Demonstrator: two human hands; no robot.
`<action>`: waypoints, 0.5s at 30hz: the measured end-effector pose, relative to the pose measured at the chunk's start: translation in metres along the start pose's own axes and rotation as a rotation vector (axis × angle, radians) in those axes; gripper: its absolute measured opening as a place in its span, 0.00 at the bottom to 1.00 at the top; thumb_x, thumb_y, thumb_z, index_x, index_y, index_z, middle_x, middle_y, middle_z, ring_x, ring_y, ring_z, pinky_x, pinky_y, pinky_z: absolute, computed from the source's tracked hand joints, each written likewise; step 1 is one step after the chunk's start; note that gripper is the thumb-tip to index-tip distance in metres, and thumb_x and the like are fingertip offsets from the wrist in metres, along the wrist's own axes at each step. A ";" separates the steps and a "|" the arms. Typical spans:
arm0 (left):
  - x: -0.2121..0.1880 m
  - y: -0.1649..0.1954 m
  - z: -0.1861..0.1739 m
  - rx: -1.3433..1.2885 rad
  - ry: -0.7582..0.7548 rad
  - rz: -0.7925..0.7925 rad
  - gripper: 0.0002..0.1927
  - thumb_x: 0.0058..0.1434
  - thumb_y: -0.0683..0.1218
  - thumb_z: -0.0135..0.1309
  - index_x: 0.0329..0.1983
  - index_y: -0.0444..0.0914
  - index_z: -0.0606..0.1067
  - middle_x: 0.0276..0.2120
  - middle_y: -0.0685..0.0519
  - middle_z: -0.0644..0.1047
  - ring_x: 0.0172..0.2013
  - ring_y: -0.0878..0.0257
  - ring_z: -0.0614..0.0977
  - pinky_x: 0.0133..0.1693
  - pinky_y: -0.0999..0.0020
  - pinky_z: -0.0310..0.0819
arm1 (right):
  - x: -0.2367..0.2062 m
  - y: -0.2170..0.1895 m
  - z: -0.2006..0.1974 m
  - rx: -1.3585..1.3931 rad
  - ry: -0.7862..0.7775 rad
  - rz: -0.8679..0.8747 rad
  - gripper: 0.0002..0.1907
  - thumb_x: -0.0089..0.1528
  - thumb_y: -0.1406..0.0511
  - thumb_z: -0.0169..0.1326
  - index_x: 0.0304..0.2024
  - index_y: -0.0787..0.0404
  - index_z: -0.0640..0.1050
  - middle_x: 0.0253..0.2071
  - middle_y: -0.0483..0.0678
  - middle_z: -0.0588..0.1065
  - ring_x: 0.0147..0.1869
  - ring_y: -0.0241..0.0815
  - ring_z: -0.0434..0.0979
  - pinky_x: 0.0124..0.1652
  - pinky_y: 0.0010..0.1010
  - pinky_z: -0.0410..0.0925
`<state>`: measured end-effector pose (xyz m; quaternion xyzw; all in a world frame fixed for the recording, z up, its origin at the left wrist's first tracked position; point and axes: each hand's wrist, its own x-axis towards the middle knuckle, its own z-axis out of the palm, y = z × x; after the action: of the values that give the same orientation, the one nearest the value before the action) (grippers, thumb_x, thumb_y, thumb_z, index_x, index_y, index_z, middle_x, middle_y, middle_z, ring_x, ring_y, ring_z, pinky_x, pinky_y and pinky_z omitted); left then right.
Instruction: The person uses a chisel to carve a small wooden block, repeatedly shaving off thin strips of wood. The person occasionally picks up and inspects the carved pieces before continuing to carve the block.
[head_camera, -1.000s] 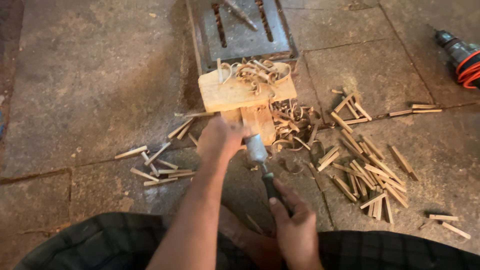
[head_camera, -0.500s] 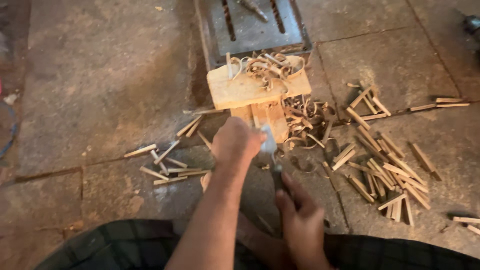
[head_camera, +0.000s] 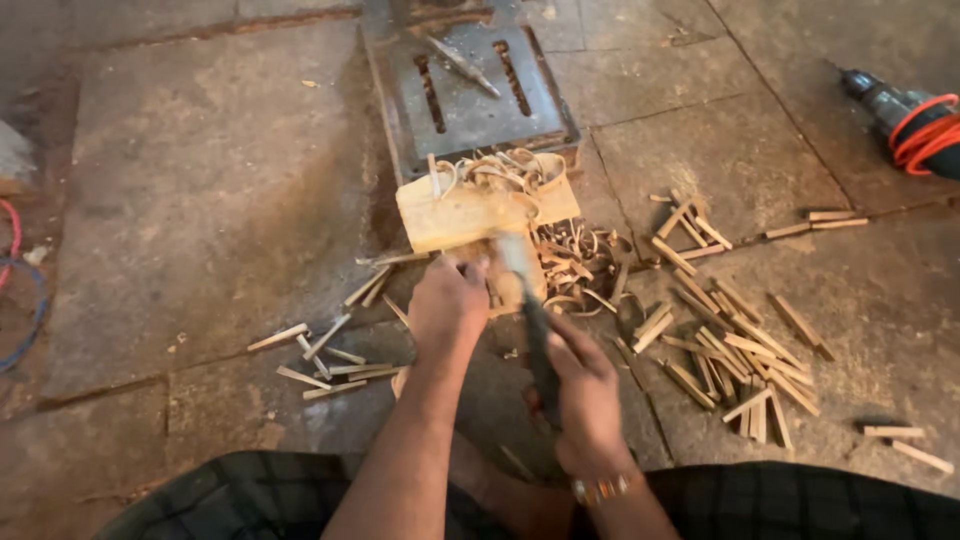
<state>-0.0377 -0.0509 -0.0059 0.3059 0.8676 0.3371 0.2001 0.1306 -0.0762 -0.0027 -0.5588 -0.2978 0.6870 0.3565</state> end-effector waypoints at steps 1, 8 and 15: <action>-0.001 0.000 0.002 0.004 -0.014 -0.003 0.19 0.61 0.61 0.58 0.39 0.42 0.81 0.38 0.42 0.83 0.43 0.41 0.83 0.46 0.47 0.76 | -0.003 -0.005 -0.004 -0.002 -0.005 -0.041 0.19 0.64 0.66 0.49 0.57 0.58 0.79 0.29 0.46 0.77 0.21 0.36 0.70 0.19 0.27 0.63; -0.002 0.012 0.000 0.137 -0.066 0.028 0.17 0.56 0.58 0.63 0.41 0.43 0.81 0.38 0.45 0.83 0.43 0.45 0.84 0.44 0.49 0.77 | -0.006 -0.003 -0.013 -0.299 0.084 -0.086 0.18 0.64 0.67 0.52 0.56 0.61 0.80 0.28 0.46 0.77 0.20 0.36 0.67 0.19 0.28 0.59; 0.007 0.023 -0.018 0.131 -0.209 -0.150 0.14 0.55 0.59 0.63 0.40 0.49 0.85 0.41 0.46 0.84 0.45 0.48 0.85 0.46 0.53 0.79 | -0.020 -0.009 -0.019 -0.402 0.098 -0.155 0.19 0.63 0.67 0.55 0.57 0.58 0.81 0.28 0.40 0.76 0.22 0.27 0.68 0.21 0.23 0.62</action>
<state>-0.0434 -0.0407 0.0216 0.2864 0.8826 0.2299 0.2936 0.1529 -0.0874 0.0123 -0.6267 -0.4532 0.5564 0.3037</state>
